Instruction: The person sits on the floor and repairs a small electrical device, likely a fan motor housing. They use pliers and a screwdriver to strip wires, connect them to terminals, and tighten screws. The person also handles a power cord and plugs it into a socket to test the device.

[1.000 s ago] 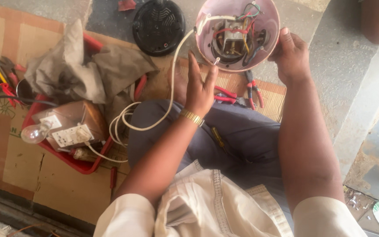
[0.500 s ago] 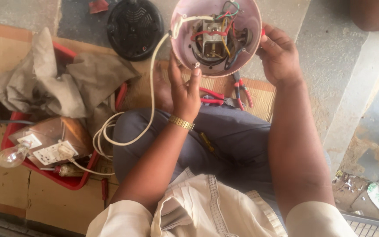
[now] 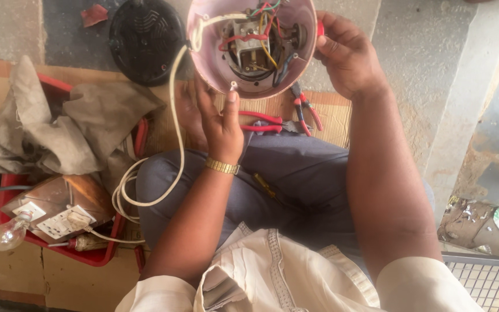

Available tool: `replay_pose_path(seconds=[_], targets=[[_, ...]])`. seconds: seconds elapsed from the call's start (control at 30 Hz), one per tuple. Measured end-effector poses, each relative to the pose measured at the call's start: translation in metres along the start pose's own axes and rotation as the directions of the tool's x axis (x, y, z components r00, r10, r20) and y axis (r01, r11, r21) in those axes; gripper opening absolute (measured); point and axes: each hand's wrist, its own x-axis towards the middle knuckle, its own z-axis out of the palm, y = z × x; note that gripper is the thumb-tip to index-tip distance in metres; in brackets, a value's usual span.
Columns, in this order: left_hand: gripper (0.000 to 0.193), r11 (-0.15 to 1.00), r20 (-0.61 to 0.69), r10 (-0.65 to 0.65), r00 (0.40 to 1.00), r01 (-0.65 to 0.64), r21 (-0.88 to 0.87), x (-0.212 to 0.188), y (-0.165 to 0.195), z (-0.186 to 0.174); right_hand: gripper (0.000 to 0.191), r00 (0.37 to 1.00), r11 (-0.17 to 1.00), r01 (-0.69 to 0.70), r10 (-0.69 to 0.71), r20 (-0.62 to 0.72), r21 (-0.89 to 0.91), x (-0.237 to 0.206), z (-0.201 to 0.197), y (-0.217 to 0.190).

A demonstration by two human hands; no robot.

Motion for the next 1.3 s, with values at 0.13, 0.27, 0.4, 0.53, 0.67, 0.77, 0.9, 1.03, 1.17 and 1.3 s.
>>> replay_pose_path(seconds=[0.13, 0.27, 0.4, 0.53, 0.67, 0.77, 0.9, 1.03, 1.17, 1.3], targets=[[0.075, 0.999, 0.017, 0.017, 1.0, -0.016, -0.05, 0.001, -0.002, 0.001, 0.047, 1.0, 1.0, 0.007, -0.007, -0.026, -0.006, 0.0, 0.002, 0.0], [0.075, 1.0, -0.011, 0.015, 1.0, -0.015, 0.015, 0.001, -0.004, 0.002, 0.041, 0.991, 0.999, -0.046, 0.047, -0.129, 0.012, 0.003, 0.003, 0.004], [0.074, 0.999, -0.009, 0.049, 0.999, -0.049, -0.013, 0.001, -0.005, 0.002, 0.04, 0.984, 0.998, -0.062, 0.06, -0.166, -0.008, 0.003, 0.002, 0.006], [0.076, 1.0, -0.009, 0.024, 1.0, -0.024, -0.019, 0.002, -0.006, 0.003, 0.037, 0.981, 0.998, -0.064, 0.065, -0.182, 0.011, 0.003, 0.002, 0.007], [0.076, 0.999, -0.021, 0.035, 0.999, -0.036, -0.012, 0.002, -0.005, 0.003, 0.035, 0.978, 0.997, -0.061, 0.07, -0.194, 0.054, 0.003, 0.002, 0.009], [0.079, 0.999, -0.025, 0.037, 0.999, -0.037, -0.017, 0.003, -0.004, 0.003, 0.036, 0.974, 0.997, -0.061, 0.068, -0.215, 0.037, 0.004, 0.003, 0.012], [0.08, 0.997, -0.042, 0.072, 0.997, -0.072, 0.004, 0.003, -0.005, 0.004, 0.046, 0.96, 0.982, -0.097, 0.05, -0.277, -0.16, 0.005, 0.003, 0.017], [0.081, 0.997, -0.041, 0.079, 0.996, -0.079, 0.003, 0.002, -0.004, 0.005, 0.058, 0.904, 0.912, -0.213, 0.048, -0.426, -0.35, 0.011, 0.003, 0.024], [0.082, 0.997, -0.063, 0.079, 0.995, -0.077, 0.033, 0.002, -0.002, 0.005, 0.052, 0.895, 0.954, -0.186, 0.065, -0.441, -0.235, 0.015, 0.004, 0.03], [0.085, 0.998, -0.075, 0.045, 0.996, -0.048, -0.036, 0.004, 0.002, 0.005, 0.034, 0.938, 0.999, -0.027, 0.014, -0.346, -0.034, 0.013, 0.004, 0.03]])
